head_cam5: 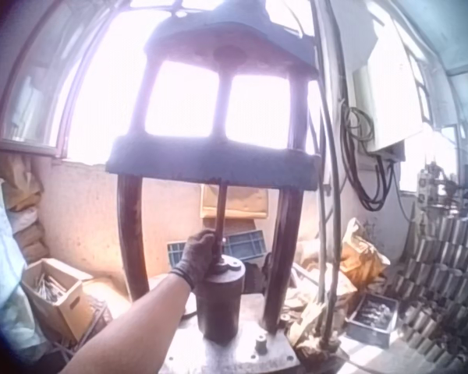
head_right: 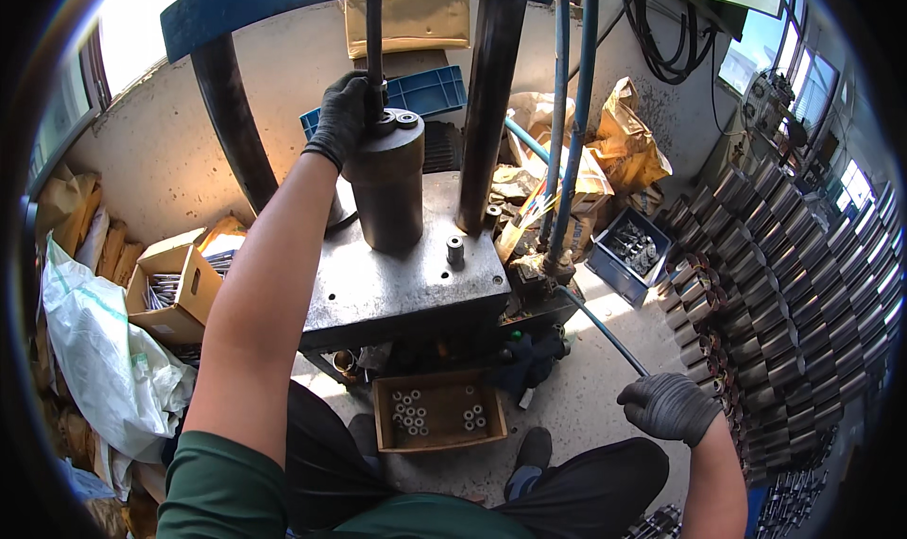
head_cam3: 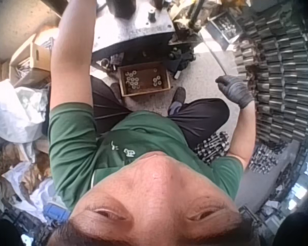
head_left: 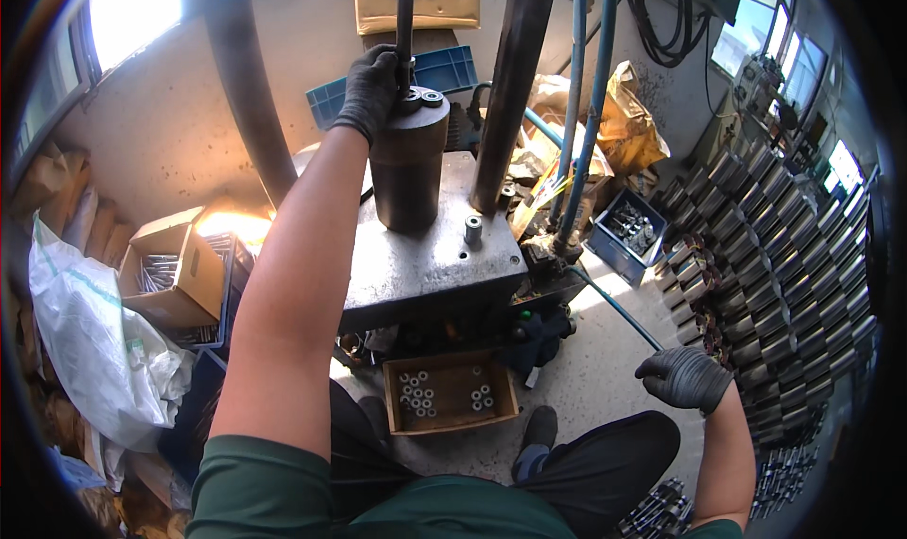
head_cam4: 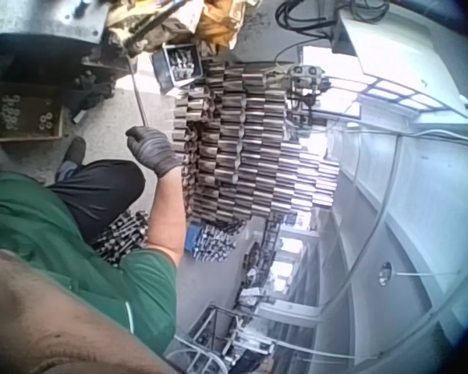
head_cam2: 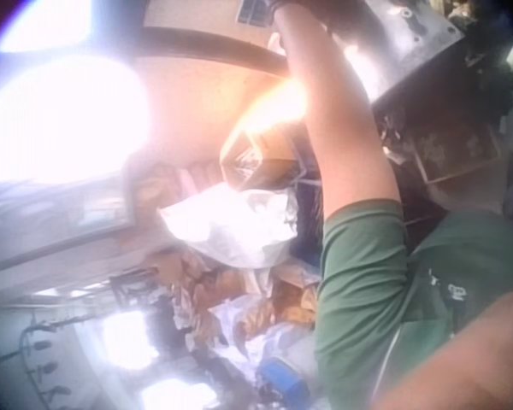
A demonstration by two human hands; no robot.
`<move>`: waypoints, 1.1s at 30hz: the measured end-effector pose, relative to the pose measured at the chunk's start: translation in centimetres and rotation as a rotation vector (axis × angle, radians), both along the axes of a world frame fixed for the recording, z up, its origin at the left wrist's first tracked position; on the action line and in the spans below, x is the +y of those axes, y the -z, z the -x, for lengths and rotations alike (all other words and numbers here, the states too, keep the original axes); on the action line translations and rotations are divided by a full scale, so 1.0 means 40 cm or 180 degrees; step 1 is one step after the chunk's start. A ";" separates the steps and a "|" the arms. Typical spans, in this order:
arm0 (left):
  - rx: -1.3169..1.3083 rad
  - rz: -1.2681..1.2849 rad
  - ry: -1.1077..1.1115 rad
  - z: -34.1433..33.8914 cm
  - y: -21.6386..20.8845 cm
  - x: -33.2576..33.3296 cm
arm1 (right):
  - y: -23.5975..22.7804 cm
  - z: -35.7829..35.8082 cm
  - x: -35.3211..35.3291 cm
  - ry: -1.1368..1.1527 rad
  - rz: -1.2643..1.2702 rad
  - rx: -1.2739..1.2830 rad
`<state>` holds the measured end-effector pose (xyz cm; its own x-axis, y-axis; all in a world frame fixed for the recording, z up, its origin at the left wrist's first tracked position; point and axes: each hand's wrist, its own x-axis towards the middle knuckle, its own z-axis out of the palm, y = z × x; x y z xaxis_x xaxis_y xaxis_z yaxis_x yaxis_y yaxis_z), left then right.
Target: Operating a hydraulic press to assemble or press metal parts.
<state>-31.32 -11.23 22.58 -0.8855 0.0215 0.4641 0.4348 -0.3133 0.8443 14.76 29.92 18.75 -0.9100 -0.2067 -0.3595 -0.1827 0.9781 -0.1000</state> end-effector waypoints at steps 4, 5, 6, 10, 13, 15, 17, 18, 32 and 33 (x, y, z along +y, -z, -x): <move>-0.0040 0.0023 -0.0049 -0.011 -0.003 0.003 | -0.004 0.006 0.007 0.0592 0.0954 0.0591; -0.0105 -0.0002 -0.0103 -0.013 -0.003 0.004 | -0.004 0.005 0.007 0.0606 0.0916 0.0571; -0.0075 0.0034 -0.0097 -0.015 -0.003 0.004 | -0.004 0.004 0.008 0.0392 0.0667 0.0366; -0.0113 -0.0007 -0.0025 -0.019 -0.006 0.005 | -0.003 0.003 0.007 0.0316 0.0432 0.0031; -0.0073 0.0069 -0.0050 -0.019 -0.006 0.003 | -0.005 0.002 0.006 0.1067 0.1282 0.0316; -0.0104 0.0127 -0.0112 -0.019 -0.006 0.003 | -0.006 0.004 0.008 0.0368 0.0735 0.0142; -0.0199 0.0110 -0.0117 -0.018 -0.007 0.003 | -0.005 0.006 0.010 -0.0002 0.0256 0.0065; -0.0191 0.0060 -0.0078 -0.019 -0.007 0.004 | -0.004 0.007 0.011 0.0355 0.0565 0.0066; -0.0100 0.0318 -0.0118 -0.015 -0.003 0.000 | -0.009 0.005 0.010 0.0993 0.1271 0.0487; -0.0084 0.0282 -0.0096 -0.014 -0.002 0.000 | -0.008 0.004 0.010 0.0867 0.1208 0.0619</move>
